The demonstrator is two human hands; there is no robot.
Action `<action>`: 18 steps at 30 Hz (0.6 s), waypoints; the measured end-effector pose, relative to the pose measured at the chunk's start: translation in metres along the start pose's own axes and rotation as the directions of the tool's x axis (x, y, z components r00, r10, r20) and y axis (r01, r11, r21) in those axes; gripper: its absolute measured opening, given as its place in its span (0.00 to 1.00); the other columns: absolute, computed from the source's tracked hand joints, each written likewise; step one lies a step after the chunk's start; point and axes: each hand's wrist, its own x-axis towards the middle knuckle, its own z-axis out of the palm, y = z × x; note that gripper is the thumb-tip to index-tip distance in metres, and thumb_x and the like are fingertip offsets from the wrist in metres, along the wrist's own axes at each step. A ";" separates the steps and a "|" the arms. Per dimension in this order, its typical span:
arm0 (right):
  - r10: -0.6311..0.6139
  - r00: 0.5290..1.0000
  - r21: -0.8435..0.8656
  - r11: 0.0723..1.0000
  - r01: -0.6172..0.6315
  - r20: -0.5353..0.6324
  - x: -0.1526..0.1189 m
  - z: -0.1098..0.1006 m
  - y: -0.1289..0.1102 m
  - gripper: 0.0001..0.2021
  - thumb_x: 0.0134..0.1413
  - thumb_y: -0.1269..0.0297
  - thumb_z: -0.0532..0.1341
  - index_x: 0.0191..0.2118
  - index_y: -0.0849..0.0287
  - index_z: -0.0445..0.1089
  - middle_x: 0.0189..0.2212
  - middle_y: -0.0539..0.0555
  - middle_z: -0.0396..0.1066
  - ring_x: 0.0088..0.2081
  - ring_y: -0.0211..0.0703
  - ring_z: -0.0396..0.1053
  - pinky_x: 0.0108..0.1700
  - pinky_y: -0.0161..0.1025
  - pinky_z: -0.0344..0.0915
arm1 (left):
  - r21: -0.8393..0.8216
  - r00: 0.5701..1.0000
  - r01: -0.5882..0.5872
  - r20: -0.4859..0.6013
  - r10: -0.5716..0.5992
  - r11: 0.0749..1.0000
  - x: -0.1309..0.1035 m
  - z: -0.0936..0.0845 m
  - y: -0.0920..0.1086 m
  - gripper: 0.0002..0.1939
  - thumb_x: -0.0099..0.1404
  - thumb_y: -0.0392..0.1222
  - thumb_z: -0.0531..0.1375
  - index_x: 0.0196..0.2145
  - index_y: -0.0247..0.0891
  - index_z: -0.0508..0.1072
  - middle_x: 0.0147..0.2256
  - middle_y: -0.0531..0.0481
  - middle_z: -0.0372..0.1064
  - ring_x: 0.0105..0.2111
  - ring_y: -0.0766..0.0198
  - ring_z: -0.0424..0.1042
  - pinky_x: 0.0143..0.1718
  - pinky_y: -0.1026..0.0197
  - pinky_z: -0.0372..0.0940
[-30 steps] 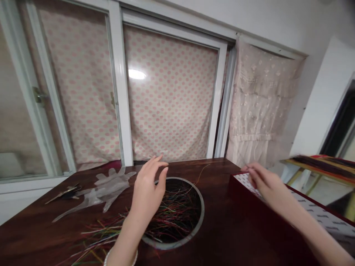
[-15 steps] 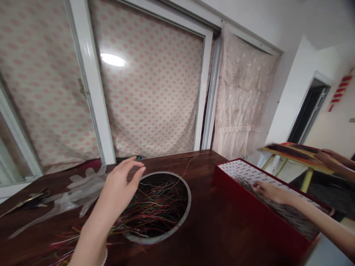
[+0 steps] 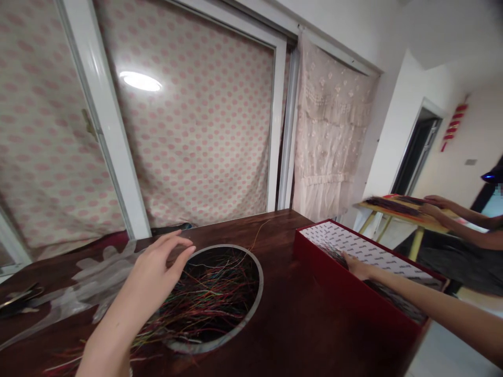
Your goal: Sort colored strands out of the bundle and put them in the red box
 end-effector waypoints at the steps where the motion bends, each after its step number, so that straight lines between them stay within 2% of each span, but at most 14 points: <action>1: 0.014 0.998 -0.022 1.000 -0.013 0.067 -0.001 -0.001 0.002 0.12 0.57 0.62 0.60 0.45 0.63 0.67 0.41 0.55 0.69 0.39 0.40 0.70 0.40 0.40 0.69 | 0.003 1.000 -0.004 0.017 0.004 1.000 0.000 0.001 -0.002 0.16 0.61 0.55 0.52 0.33 0.42 0.72 0.44 0.41 0.71 0.46 0.46 0.70 0.48 0.47 0.62; 3: 0.046 0.983 -0.070 0.997 -0.034 0.180 -0.001 -0.004 0.005 0.12 0.58 0.63 0.59 0.45 0.63 0.67 0.42 0.55 0.69 0.40 0.41 0.70 0.41 0.41 0.69 | 0.013 0.999 -0.013 0.031 0.012 1.000 0.000 0.002 -0.005 0.16 0.61 0.55 0.53 0.33 0.42 0.72 0.44 0.42 0.71 0.46 0.47 0.70 0.48 0.48 0.62; 5: 0.072 0.970 -0.107 0.993 -0.048 0.234 -0.001 -0.006 0.005 0.12 0.58 0.62 0.59 0.46 0.62 0.67 0.43 0.55 0.68 0.42 0.42 0.69 0.43 0.41 0.68 | 0.024 0.999 -0.027 0.021 0.026 0.999 0.000 0.003 -0.007 0.16 0.61 0.56 0.53 0.33 0.42 0.72 0.43 0.42 0.72 0.46 0.47 0.70 0.48 0.48 0.63; 8: 0.114 0.956 -0.154 0.985 -0.074 0.269 -0.001 -0.006 0.003 0.12 0.58 0.62 0.59 0.46 0.61 0.67 0.42 0.54 0.68 0.42 0.42 0.69 0.42 0.41 0.68 | 0.031 0.998 -0.061 0.006 0.060 0.998 0.000 0.004 -0.005 0.17 0.61 0.56 0.53 0.32 0.42 0.73 0.43 0.41 0.73 0.46 0.47 0.71 0.47 0.49 0.64; 12: 0.160 0.941 -0.182 0.977 -0.109 0.298 -0.002 -0.003 0.004 0.09 0.58 0.61 0.58 0.40 0.62 0.69 0.36 0.52 0.70 0.37 0.40 0.70 0.38 0.37 0.68 | 0.015 0.997 -0.073 0.009 0.073 0.997 0.001 0.002 0.005 0.17 0.62 0.55 0.52 0.32 0.42 0.73 0.47 0.40 0.71 0.47 0.47 0.70 0.48 0.49 0.64; 15: 0.144 0.950 -0.137 0.984 -0.110 0.277 -0.004 0.000 0.004 0.10 0.58 0.60 0.58 0.36 0.63 0.69 0.33 0.50 0.70 0.33 0.38 0.70 0.34 0.35 0.68 | 0.004 0.998 -0.064 0.019 0.064 0.998 0.001 0.001 0.009 0.16 0.63 0.54 0.51 0.33 0.42 0.73 0.48 0.40 0.70 0.48 0.48 0.70 0.49 0.48 0.62; 16: 0.129 0.961 -0.109 0.988 -0.105 0.243 -0.004 0.001 0.003 0.10 0.59 0.60 0.58 0.36 0.63 0.69 0.33 0.50 0.70 0.32 0.37 0.70 0.33 0.34 0.68 | 0.003 0.998 -0.067 0.021 0.066 0.998 0.001 0.001 0.009 0.16 0.63 0.53 0.51 0.33 0.41 0.73 0.48 0.40 0.70 0.48 0.48 0.70 0.49 0.48 0.62; 18: 0.088 0.991 -0.037 0.996 -0.085 0.105 -0.004 0.005 0.001 0.10 0.59 0.61 0.57 0.38 0.62 0.69 0.34 0.51 0.70 0.32 0.35 0.69 0.33 0.34 0.68 | 0.004 0.997 -0.081 0.015 0.081 0.997 0.001 0.001 0.009 0.16 0.63 0.53 0.51 0.33 0.42 0.73 0.47 0.40 0.71 0.47 0.48 0.70 0.49 0.48 0.62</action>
